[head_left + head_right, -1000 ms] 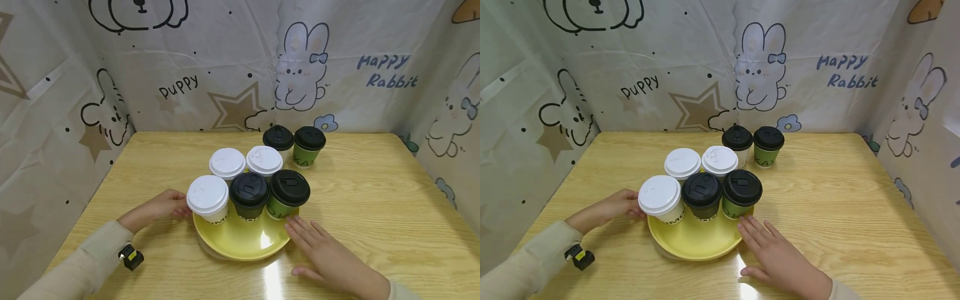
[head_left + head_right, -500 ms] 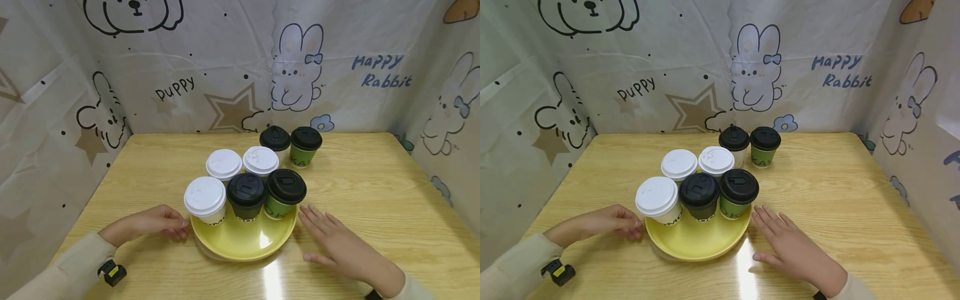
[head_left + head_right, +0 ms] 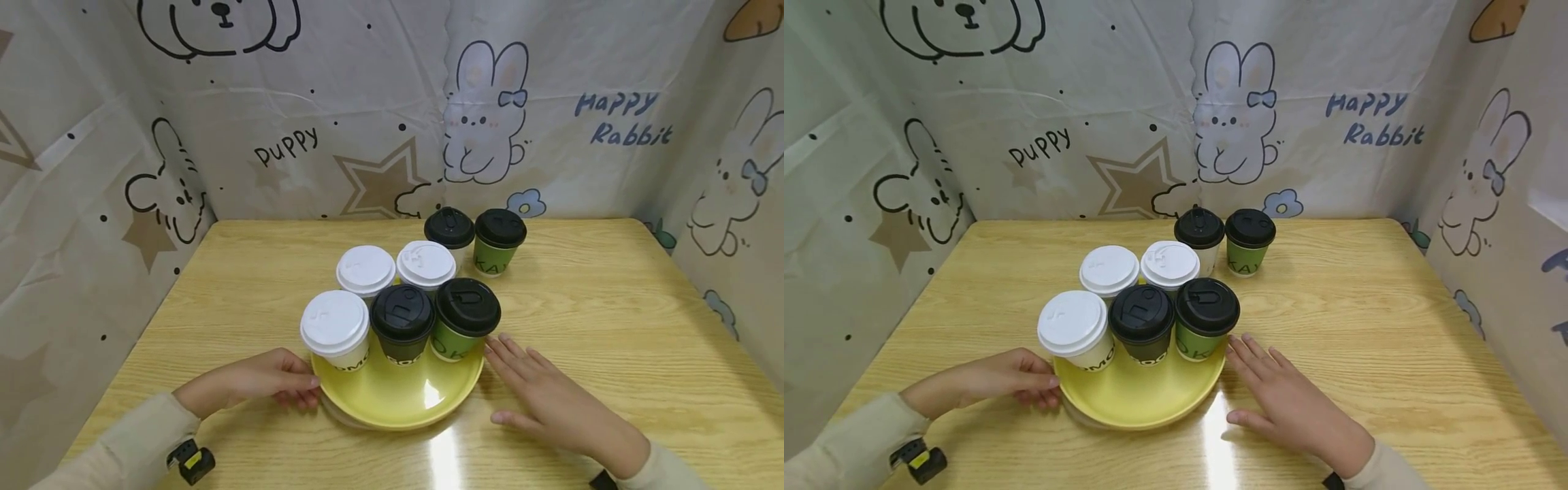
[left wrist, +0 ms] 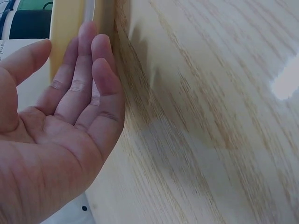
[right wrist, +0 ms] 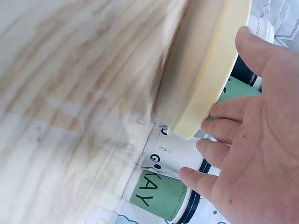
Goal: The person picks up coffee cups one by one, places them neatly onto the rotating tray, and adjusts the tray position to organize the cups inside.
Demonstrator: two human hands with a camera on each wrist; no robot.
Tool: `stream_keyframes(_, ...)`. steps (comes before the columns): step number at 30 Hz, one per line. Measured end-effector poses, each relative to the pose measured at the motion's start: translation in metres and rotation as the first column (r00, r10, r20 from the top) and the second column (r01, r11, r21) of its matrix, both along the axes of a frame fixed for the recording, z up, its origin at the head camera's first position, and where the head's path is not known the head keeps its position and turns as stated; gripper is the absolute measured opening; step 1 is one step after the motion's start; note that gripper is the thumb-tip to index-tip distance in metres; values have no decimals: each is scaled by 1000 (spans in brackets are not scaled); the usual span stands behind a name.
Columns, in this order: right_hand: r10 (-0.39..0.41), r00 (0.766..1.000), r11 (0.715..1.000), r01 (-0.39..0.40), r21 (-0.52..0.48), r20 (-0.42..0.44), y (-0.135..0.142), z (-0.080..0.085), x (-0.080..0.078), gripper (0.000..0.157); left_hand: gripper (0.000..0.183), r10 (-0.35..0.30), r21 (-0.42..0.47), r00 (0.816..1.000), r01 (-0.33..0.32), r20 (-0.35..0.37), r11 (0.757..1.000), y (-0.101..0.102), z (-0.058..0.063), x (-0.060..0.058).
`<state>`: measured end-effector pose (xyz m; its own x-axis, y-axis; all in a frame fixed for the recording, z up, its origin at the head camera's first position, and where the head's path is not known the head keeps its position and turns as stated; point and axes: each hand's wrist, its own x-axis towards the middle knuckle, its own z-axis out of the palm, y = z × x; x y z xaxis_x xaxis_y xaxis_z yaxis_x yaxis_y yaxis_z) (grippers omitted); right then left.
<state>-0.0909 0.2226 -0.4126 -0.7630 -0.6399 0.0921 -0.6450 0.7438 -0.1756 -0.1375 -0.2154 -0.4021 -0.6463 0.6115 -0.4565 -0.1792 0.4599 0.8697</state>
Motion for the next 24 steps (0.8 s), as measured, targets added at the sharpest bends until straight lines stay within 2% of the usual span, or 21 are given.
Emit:
stream_keyframes(18, -7, 1000, 1000, 7, 1, 12, -1, -1, 1, 80, 32, 15, 35, 999, -17, 32, 999, 1, -5, 0)
stream_keyframes(24, -33, 999, 999, 33, -3, 33, 2, 5, -2, 83, 32, 15, 68, 999, -18, 43, 998, 0, -7, 1)
